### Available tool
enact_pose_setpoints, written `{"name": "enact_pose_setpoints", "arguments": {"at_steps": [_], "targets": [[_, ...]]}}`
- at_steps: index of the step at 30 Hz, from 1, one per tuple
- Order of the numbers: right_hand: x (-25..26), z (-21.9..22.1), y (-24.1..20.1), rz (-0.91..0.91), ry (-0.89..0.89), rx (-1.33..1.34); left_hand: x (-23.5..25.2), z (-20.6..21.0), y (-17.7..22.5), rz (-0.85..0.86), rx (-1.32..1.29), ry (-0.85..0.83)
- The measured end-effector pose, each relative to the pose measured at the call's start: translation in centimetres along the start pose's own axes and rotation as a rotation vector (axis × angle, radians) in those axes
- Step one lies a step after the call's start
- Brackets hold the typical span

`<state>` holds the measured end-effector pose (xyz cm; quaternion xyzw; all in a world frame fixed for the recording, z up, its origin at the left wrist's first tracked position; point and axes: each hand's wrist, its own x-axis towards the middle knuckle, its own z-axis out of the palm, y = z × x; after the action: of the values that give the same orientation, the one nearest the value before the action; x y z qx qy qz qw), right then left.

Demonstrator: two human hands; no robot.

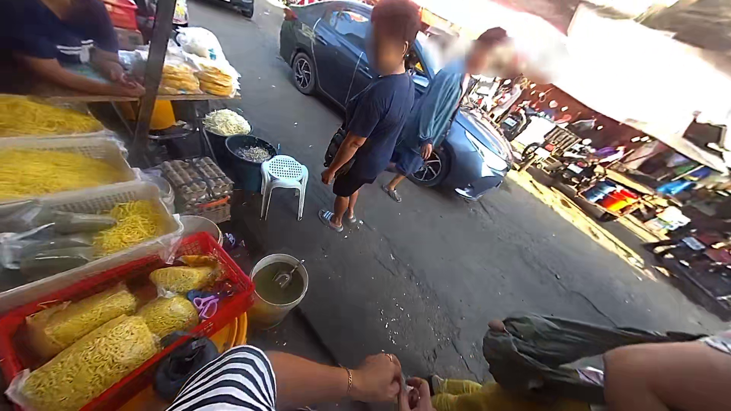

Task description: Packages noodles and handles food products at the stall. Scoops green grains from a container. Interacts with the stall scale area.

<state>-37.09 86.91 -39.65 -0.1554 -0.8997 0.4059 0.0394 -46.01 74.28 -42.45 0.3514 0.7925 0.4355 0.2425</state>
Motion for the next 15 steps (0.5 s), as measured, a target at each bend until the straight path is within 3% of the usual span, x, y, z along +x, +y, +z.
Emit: {"name": "enact_pose_setpoints", "arguments": {"at_steps": [5,10,12,15], "targets": [[8.3,2.8,-0.7,-0.303,-0.229,-0.005,3.4,-5.3,-3.5,-0.255,-0.033,0.121],[19.3,6.7,-3.5,-0.378,-0.623,-0.439,5.5,-9.1,-8.3,-0.530,0.110,0.258],[23.9,8.4,-5.0,-0.333,-0.848,-0.650,6.2,-10.8,-9.5,-0.640,0.141,0.222],[29.7,10.7,-6.4,-0.429,-1.004,-0.769,8.4,-13.0,-10.3,-0.786,0.137,0.134]]}}
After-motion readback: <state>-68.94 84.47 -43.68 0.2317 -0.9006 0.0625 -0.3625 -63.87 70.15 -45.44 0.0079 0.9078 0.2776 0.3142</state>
